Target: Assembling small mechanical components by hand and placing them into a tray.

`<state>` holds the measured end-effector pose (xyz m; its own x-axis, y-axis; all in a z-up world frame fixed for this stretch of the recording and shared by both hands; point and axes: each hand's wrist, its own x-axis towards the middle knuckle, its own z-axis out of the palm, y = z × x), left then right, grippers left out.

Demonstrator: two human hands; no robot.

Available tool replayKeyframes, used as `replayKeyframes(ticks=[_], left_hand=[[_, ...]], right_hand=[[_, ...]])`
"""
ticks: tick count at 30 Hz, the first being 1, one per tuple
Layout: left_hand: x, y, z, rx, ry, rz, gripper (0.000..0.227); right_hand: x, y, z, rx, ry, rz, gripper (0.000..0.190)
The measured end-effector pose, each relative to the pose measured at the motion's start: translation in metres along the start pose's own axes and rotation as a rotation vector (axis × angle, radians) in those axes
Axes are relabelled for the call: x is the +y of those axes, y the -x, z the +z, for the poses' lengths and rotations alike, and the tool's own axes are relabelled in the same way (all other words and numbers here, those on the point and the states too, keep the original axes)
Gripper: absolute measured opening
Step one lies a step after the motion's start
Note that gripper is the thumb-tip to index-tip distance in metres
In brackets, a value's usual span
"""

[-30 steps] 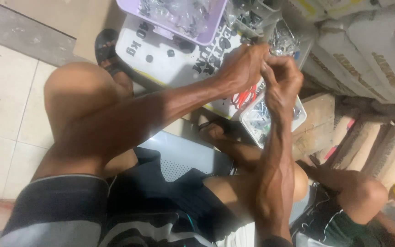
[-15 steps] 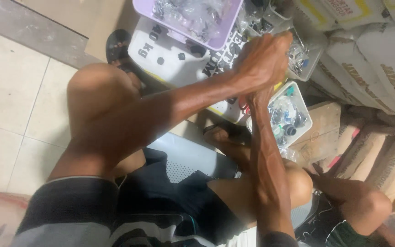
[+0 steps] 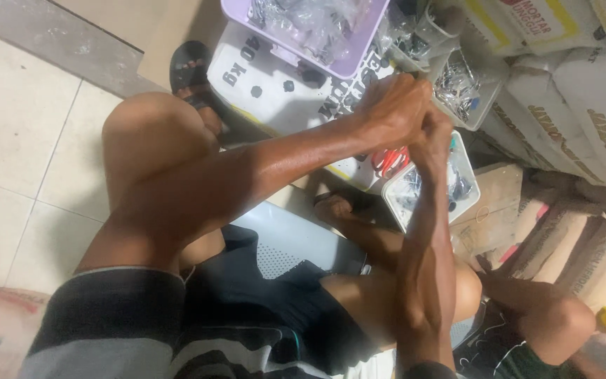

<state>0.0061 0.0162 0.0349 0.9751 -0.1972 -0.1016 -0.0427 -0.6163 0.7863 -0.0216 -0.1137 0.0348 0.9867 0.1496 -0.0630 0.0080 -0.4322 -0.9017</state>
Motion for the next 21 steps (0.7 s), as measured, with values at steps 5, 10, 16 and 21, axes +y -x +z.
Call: replayKeyframes(ticks=[5,10,16,21], left_hand=[[0.002,0.004,0.008,-0.098,0.237,0.008,0.016],[-0.003,0.002,0.015,-0.049,0.306,0.001,0.038],[-0.018,-0.017,0.034,-0.167,0.127,-0.326,0.013],[-0.019,-0.016,0.044,-0.087,0.138,-0.347,0.016]], right_hand=[[0.007,0.005,-0.040,-0.031,0.020,-0.003,0.002],[0.018,0.015,-0.037,-0.024,-0.119,0.051,0.005],[0.004,0.013,-0.024,-0.065,-0.095,0.068,0.005],[0.018,0.007,-0.025,0.048,0.001,0.169,0.004]])
